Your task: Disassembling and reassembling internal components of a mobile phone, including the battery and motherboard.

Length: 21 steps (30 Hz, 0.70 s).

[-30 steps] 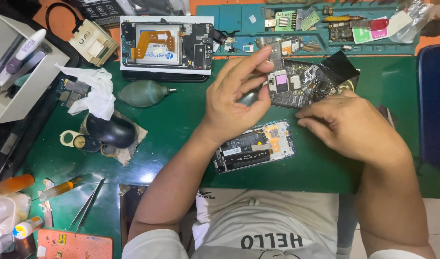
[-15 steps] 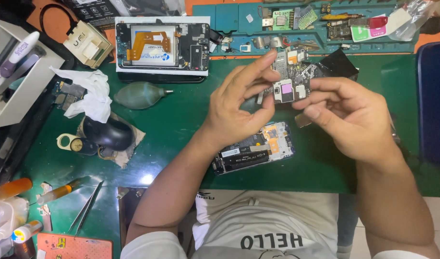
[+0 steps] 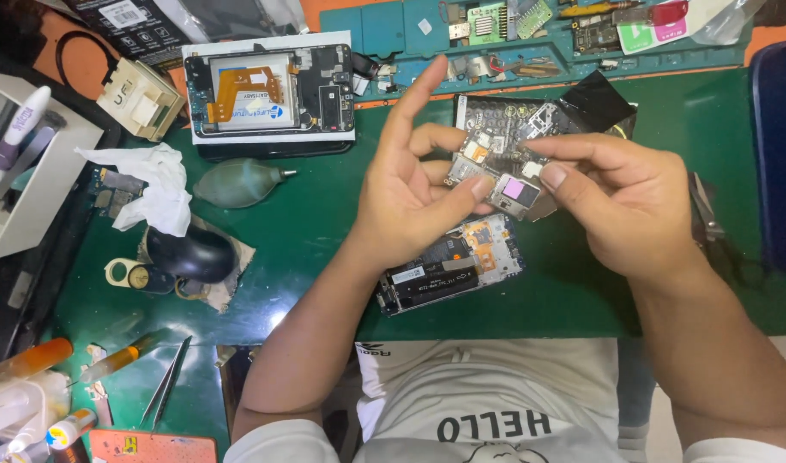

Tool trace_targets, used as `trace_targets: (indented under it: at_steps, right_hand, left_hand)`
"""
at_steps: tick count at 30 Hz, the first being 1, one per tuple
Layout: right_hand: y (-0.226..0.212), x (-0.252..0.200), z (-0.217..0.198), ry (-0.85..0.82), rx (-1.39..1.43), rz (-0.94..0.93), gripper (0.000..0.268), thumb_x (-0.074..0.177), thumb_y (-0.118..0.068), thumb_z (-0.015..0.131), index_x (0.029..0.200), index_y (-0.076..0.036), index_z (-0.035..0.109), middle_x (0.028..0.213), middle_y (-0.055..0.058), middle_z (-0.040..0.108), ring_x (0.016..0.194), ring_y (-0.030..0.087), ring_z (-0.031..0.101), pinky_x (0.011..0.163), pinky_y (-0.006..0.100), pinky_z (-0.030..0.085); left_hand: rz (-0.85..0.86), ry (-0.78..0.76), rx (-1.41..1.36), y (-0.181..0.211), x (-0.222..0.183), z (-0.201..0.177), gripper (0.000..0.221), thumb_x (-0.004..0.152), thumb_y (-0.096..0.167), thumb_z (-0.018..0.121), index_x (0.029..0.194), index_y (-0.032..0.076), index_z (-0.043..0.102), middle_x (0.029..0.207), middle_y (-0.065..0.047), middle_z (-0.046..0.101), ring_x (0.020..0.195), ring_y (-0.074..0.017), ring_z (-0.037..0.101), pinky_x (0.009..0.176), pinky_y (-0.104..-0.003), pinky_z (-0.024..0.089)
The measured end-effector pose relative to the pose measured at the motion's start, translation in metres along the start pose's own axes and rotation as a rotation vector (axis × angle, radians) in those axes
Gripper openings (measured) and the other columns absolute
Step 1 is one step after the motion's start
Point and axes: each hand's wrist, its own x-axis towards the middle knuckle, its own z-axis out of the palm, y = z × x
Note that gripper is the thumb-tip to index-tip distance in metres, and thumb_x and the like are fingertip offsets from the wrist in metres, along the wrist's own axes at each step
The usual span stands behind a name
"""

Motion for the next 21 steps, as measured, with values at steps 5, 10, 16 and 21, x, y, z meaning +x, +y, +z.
trace_targets:
  at_steps: [5, 10, 16, 21]
  right_hand:
    - [-0.005, 0.002, -0.001, -0.027, 0.079, 0.005, 0.024, 0.085, -0.005, 0.051, 0.107, 0.004, 0.054, 0.079, 0.007, 0.056, 0.065, 0.011, 0.054, 0.063, 0.019, 0.045]
    - [0.0, 0.001, 0.006, -0.052, 0.178, 0.007, 0.033, 0.076, 0.002, 0.061, 0.108, 0.005, 0.051, 0.076, 0.008, 0.056, 0.063, 0.008, 0.053, 0.061, 0.015, 0.045]
    - [0.0, 0.001, 0.005, -0.009, 0.139, -0.069, 0.027, 0.074, 0.004, 0.063, 0.098, 0.011, 0.053, 0.082, 0.013, 0.058, 0.07, 0.012, 0.052, 0.064, 0.02, 0.046]
    - [-0.004, 0.003, 0.002, -0.066, 0.221, -0.028, 0.029, 0.087, -0.008, 0.044, 0.11, 0.01, 0.049, 0.076, 0.014, 0.056, 0.063, 0.016, 0.052, 0.062, 0.023, 0.046]
  left_hand:
    - [-0.009, 0.025, -0.005, -0.002, 0.001, 0.004, 0.078, 0.073, -0.001, 0.063, 0.136, 0.017, 0.019, 0.084, -0.003, 0.045, 0.068, -0.0115, 0.057, 0.065, -0.028, 0.06]
    - [0.03, 0.074, 0.031, -0.011, -0.002, 0.009, 0.081, 0.072, -0.007, 0.064, 0.137, 0.014, 0.02, 0.083, -0.001, 0.041, 0.067, -0.0122, 0.06, 0.056, -0.015, 0.049]
    - [0.09, 0.055, 0.091, -0.013, -0.004, 0.009, 0.081, 0.073, -0.005, 0.066, 0.137, 0.012, 0.02, 0.073, 0.002, 0.034, 0.052, -0.0011, 0.029, 0.049, -0.011, 0.032]
    - [0.034, 0.119, -0.082, -0.006, -0.002, 0.01, 0.08, 0.071, -0.005, 0.063, 0.136, 0.014, 0.019, 0.082, -0.003, 0.046, 0.068, -0.013, 0.06, 0.068, -0.029, 0.058]
